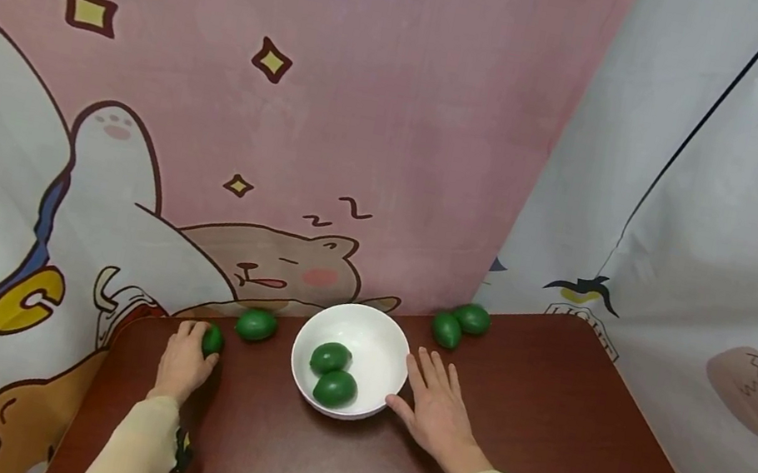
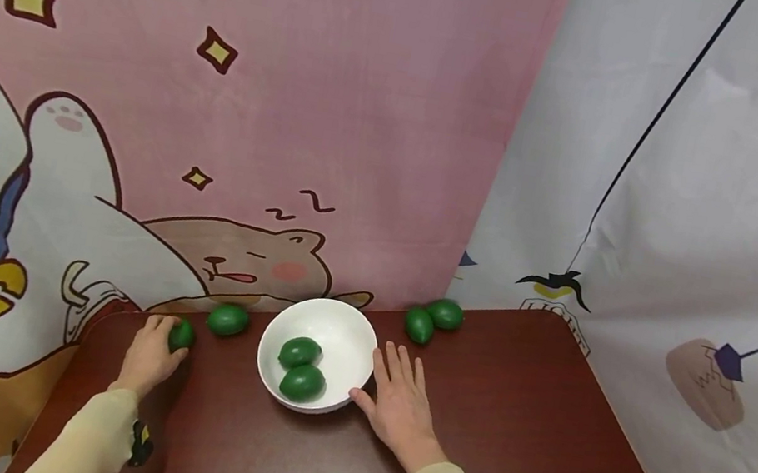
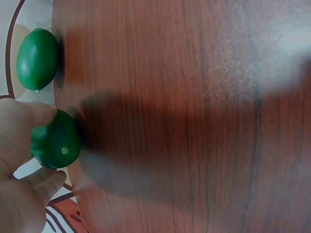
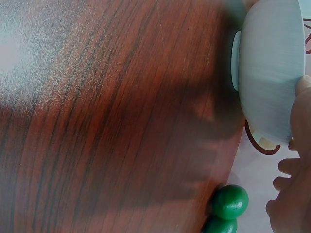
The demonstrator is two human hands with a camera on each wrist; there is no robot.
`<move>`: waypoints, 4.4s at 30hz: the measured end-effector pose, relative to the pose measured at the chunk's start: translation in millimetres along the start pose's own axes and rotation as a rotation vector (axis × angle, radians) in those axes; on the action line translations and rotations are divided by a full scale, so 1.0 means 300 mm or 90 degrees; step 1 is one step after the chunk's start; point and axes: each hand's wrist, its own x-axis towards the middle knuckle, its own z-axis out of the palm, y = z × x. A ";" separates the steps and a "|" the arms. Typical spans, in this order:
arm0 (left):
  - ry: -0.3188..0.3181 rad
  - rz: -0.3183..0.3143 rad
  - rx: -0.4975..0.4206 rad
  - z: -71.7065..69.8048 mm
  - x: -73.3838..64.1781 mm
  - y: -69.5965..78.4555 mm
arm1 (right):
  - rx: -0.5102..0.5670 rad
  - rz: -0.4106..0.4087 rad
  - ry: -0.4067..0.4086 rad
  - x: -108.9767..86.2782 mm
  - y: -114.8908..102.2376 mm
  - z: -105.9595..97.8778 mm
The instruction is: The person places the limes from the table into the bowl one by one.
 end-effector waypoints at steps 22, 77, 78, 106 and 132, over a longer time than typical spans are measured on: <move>0.030 0.064 0.006 0.014 -0.050 0.033 | -0.004 -0.005 0.000 0.002 0.005 0.004; 0.050 0.035 -0.110 0.090 -0.143 0.062 | 0.003 -0.013 0.004 0.002 0.011 0.006; 0.053 0.035 -0.114 0.092 -0.144 0.064 | 0.003 -0.012 0.003 0.003 0.010 0.006; 0.130 0.084 -0.190 0.086 -0.180 0.167 | 0.002 -0.006 -0.003 0.003 0.006 0.003; 0.204 0.145 -0.248 0.061 -0.197 0.309 | -0.002 -0.007 0.001 0.003 0.002 0.001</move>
